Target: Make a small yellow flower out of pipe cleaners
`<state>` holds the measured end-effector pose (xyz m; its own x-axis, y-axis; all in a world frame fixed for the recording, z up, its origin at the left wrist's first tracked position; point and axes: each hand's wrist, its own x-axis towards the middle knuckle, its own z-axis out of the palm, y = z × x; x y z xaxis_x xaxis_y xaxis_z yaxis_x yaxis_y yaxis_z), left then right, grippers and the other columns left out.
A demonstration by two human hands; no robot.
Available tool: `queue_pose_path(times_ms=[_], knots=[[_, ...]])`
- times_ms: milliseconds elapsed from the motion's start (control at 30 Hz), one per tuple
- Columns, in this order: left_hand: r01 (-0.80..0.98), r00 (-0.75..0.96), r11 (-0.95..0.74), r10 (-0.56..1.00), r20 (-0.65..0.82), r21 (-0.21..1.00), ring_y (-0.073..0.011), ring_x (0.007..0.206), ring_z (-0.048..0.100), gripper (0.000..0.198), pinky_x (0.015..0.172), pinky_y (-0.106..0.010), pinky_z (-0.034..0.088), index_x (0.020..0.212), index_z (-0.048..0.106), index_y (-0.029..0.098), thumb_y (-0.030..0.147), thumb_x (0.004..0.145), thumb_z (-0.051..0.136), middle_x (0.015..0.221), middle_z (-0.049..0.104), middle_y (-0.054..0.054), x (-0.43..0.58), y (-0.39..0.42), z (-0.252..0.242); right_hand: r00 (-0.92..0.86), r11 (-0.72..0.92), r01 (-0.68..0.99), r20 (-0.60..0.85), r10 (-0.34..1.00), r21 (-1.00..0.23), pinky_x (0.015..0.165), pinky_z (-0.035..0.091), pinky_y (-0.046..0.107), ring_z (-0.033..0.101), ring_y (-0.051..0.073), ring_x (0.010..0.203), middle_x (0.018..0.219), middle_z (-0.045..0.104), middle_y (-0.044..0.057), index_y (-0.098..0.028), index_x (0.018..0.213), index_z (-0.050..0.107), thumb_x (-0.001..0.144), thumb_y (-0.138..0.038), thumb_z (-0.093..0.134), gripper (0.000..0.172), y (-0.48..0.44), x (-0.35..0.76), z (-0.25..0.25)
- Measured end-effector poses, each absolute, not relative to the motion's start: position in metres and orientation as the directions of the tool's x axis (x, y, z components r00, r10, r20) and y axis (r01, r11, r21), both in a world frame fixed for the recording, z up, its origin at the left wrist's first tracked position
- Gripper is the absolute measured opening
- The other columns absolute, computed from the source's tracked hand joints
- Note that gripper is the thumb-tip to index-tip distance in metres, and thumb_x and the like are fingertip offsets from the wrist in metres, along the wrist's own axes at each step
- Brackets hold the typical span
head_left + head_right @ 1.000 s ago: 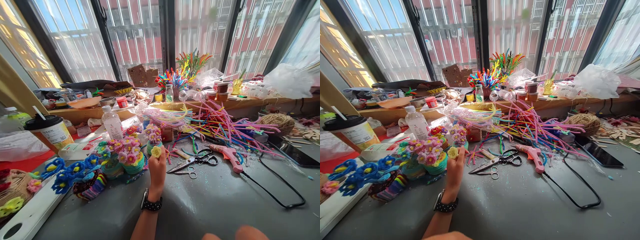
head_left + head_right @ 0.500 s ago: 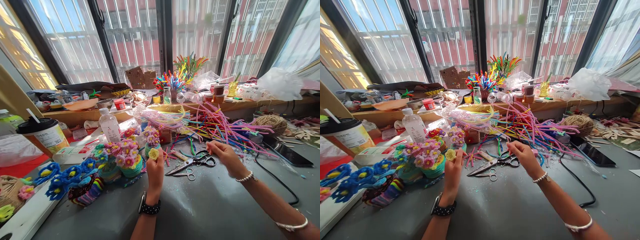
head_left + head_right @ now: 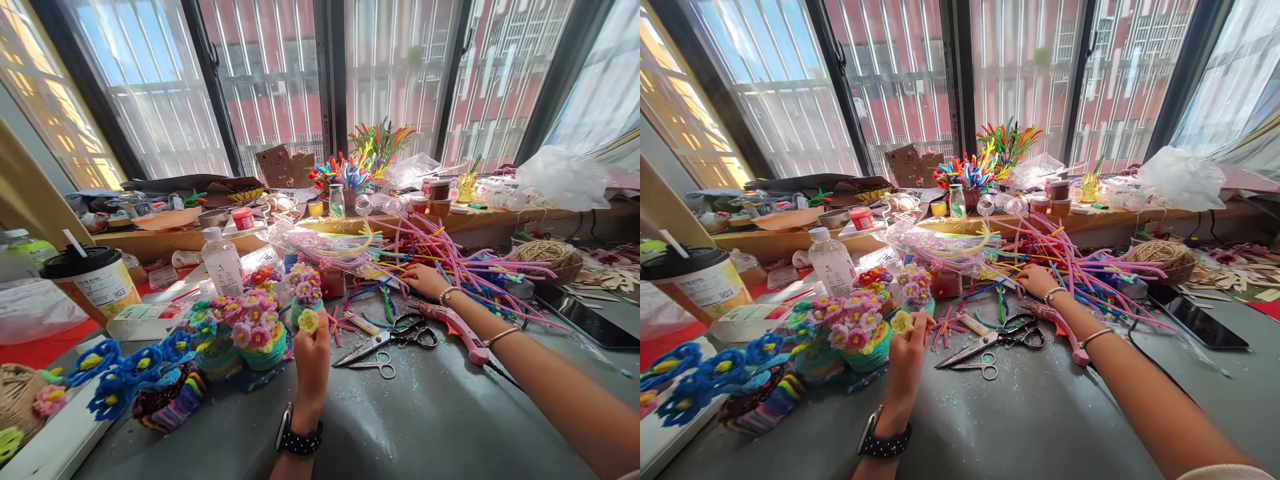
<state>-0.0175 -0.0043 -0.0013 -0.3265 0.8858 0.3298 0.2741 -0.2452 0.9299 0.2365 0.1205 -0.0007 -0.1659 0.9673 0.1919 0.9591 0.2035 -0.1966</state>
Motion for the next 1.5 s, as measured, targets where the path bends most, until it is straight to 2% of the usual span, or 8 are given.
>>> queue_pose_path(times_ms=[133,300,433,600,833,1000,1233,1500], knots=[[0.274,-0.330,-0.247,0.884,0.332,0.929,-0.0111,0.044,0.043,0.034,0.044,-0.022,0.034,0.054,0.051,0.017,0.042,0.074,0.041,0.046,0.045,0.001,-0.018,-0.005,-0.001,-0.188,0.198,0.975,0.106,0.976,-0.097,0.083,0.037,0.028,0.052,0.020,0.095,0.099,0.058,0.010,-0.014,0.082,0.065,0.073,-0.016,0.051,0.017,0.133,0.225,-0.006],[0.265,-0.330,-0.234,0.889,0.316,0.935,-0.0115,0.045,0.043,0.035,0.045,-0.022,0.034,0.053,0.050,0.017,0.044,0.074,0.040,0.044,0.043,0.002,-0.018,-0.005,-0.001,-0.149,0.150,0.988,0.059,0.987,-0.025,0.076,0.043,0.035,0.054,0.015,0.084,0.095,0.057,0.006,-0.012,0.091,0.055,0.082,-0.028,0.046,0.021,0.140,0.222,0.001],[0.261,-0.332,-0.234,0.889,0.315,0.937,-0.0115,0.045,0.042,0.033,0.045,-0.022,0.034,0.053,0.049,0.018,0.043,0.074,0.041,0.045,0.043,0.002,-0.017,-0.005,0.000,-0.073,0.073,0.997,0.127,0.989,0.007,0.075,0.043,0.034,0.054,0.015,0.085,0.097,0.055,0.006,-0.012,0.093,0.054,0.082,-0.026,0.045,0.020,0.145,0.225,0.012],[0.258,-0.327,-0.247,0.887,0.325,0.934,-0.0103,0.042,0.039,0.033,0.043,-0.022,0.032,0.053,0.050,0.018,0.043,0.074,0.042,0.044,0.041,0.003,-0.017,-0.005,-0.001,-0.041,0.047,0.999,0.231,0.972,-0.020,0.072,0.041,0.028,0.056,0.019,0.083,0.090,0.060,0.012,-0.010,0.077,0.061,0.077,-0.014,0.046,0.015,0.145,0.231,0.021],[0.179,-0.303,-0.236,0.910,0.282,0.955,-0.0081,0.038,0.029,0.035,0.039,-0.021,0.027,0.055,0.049,0.017,0.043,0.075,0.039,0.043,0.030,0.005,-0.016,-0.006,-0.001,0.031,0.020,0.994,0.444,0.895,-0.109,0.065,0.039,0.028,0.057,0.022,0.080,0.085,0.062,0.012,-0.012,0.092,0.055,0.086,-0.024,0.024,0.033,0.140,0.223,0.032],[0.171,-0.322,-0.287,0.888,0.329,0.943,-0.0101,0.044,0.035,0.035,0.044,-0.022,0.030,0.058,0.047,0.018,0.042,0.079,0.033,0.046,0.035,0.004,-0.017,-0.003,-0.005,-0.043,0.116,0.988,0.526,0.849,-0.106,0.064,0.038,0.026,0.055,0.022,0.087,0.098,0.058,0.014,-0.009,0.106,0.043,0.087,-0.022,0.024,0.030,0.135,0.203,0.031],[0.320,-0.532,-0.364,0.695,0.484,0.875,-0.0155,0.071,0.047,0.027,0.068,-0.028,0.038,0.077,0.049,0.017,0.040,0.078,0.036,0.072,0.051,-0.004,-0.020,-0.001,-0.018,-0.282,0.303,0.953,0.386,0.879,0.006,0.063,0.040,0.023,0.057,0.019,0.078,0.085,0.062,0.009,-0.014,0.089,0.055,0.083,-0.022,0.038,0.020,0.128,0.183,0.020],[0.304,-0.551,-0.408,0.661,0.508,0.861,-0.0176,0.077,0.052,0.030,0.070,-0.029,0.041,0.080,0.052,0.016,0.043,0.076,0.040,0.077,0.055,-0.007,-0.021,0.004,-0.025,-0.354,0.341,0.935,0.263,0.898,0.095,0.069,0.042,0.026,0.052,0.022,0.091,0.095,0.057,0.013,-0.014,0.086,0.062,0.078,-0.015,0.044,0.020,0.134,0.166,-0.004]])
